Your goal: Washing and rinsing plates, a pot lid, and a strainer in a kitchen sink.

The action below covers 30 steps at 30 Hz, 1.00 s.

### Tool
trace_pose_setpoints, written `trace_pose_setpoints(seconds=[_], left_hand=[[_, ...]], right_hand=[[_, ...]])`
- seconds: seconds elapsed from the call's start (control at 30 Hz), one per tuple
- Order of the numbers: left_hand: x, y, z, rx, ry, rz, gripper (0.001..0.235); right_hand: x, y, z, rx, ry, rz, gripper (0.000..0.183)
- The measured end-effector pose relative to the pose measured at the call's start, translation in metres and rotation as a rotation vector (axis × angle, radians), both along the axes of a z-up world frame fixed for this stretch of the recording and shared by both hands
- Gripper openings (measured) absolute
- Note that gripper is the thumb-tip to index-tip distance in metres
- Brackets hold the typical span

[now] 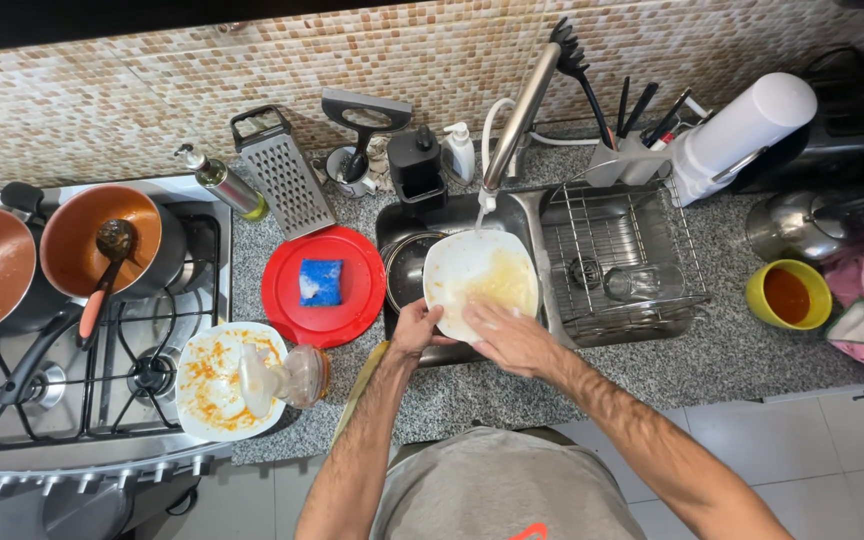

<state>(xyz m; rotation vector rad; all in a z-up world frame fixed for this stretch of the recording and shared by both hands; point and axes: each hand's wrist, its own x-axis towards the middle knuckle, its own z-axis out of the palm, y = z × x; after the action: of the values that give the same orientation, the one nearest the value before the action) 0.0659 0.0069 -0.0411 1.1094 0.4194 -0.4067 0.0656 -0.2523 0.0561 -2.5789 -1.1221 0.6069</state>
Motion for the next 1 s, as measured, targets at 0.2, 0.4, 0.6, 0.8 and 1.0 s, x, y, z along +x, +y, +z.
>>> trace_pose_setpoints(seconds=[0.2,0.4,0.6,0.8,1.0], left_hand=[[-0.003,-0.008,0.000,0.010,-0.006,-0.064,0.034],[-0.002,-0.028,0.015,-0.033,-0.032,-0.069,0.033],[0.014,-0.020,0.017,-0.015,-0.045,-0.038,0.031],[0.017,-0.005,0.001,-0.038,-0.005,-0.011,0.035],[0.016,0.009,-0.008,-0.014,0.022,0.026,0.036]], right_hand=[[0.026,-0.035,0.015,-0.247,-0.325,-0.122,0.087],[0.064,0.003,-0.004,-0.110,-0.507,-0.198,0.088],[0.064,0.039,-0.018,0.052,-0.351,-0.078,0.076],[0.051,0.011,-0.044,0.175,-0.189,0.045,0.060],[0.060,-0.037,-0.065,0.089,-0.316,-0.127,0.052]])
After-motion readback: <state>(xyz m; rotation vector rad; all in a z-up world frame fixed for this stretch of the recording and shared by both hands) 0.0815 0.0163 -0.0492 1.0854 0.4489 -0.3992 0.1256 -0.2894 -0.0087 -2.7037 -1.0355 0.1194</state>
